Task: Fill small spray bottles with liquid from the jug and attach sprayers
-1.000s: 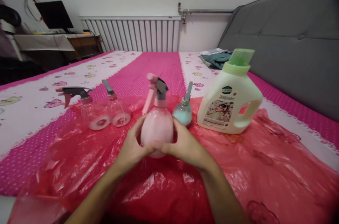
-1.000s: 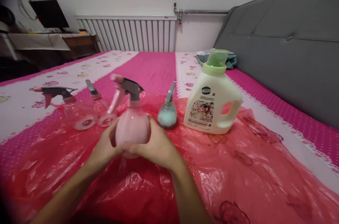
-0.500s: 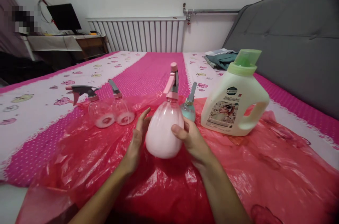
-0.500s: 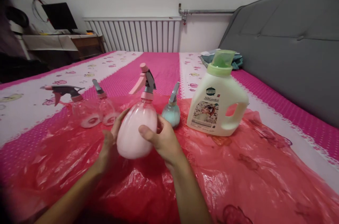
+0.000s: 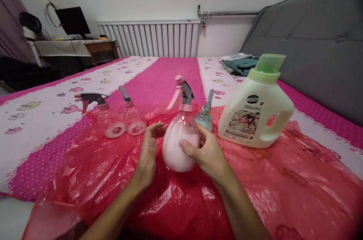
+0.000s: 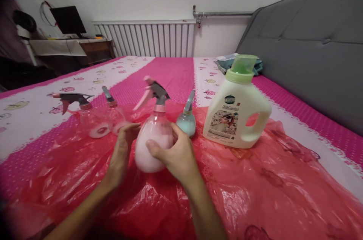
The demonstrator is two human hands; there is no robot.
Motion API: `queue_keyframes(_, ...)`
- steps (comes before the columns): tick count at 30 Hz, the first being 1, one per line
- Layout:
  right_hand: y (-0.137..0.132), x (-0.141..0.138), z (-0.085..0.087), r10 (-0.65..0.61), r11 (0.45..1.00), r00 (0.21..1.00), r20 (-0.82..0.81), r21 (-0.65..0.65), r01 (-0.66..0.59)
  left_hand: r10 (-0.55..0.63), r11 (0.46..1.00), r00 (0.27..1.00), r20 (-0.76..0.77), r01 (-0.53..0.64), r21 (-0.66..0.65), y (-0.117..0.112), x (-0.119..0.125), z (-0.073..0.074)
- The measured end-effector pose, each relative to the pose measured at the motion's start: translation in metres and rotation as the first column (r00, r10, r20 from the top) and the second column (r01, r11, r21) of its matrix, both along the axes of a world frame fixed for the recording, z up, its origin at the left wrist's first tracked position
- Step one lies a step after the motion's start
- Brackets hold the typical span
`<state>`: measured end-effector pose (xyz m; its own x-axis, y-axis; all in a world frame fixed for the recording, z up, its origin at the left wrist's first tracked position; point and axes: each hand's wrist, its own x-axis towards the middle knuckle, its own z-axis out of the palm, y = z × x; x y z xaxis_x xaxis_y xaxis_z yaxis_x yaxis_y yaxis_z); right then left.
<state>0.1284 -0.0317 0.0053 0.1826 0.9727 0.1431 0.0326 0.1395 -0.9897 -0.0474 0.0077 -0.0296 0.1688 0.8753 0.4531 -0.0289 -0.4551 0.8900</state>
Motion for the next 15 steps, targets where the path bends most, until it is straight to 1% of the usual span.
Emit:
queue_keyframes(4, -0.001, 0.0, 0.002, 0.018, 1.0, 1.0, 0.001, -0.021, -0.018, 0.061, 0.998, 0.995, 0.076, -0.059, -0.035, 0.001, 0.004, 0.001)
queue_keyframes(8, -0.004, 0.003, 0.004, 0.03, 0.999, 1.0, -0.01, -0.019, -0.03, 0.061, 0.997, 0.994, 0.094, -0.056, -0.049, 0.005, 0.001, 0.002)
queue_keyframes(11, -0.007, 0.006, 0.007, 0.093, 0.996, 0.992, -0.081, -0.008, -0.094, 0.045, 0.998, 0.995, 0.091, -0.042, -0.035, 0.005, -0.001, 0.003)
queue_keyframes(13, -0.009, 0.007, 0.009, 0.148, 0.989, 0.976, -0.162, -0.004, -0.151, 0.045, 0.998, 0.995, 0.093, -0.041, -0.046, 0.004, -0.001, 0.004)
queue_keyframes(15, -0.011, 0.008, 0.011, 0.18, 0.983, 0.96, -0.215, 0.007, -0.183, 0.054, 0.997, 0.994, 0.093, -0.049, -0.059, 0.004, 0.0, 0.004)
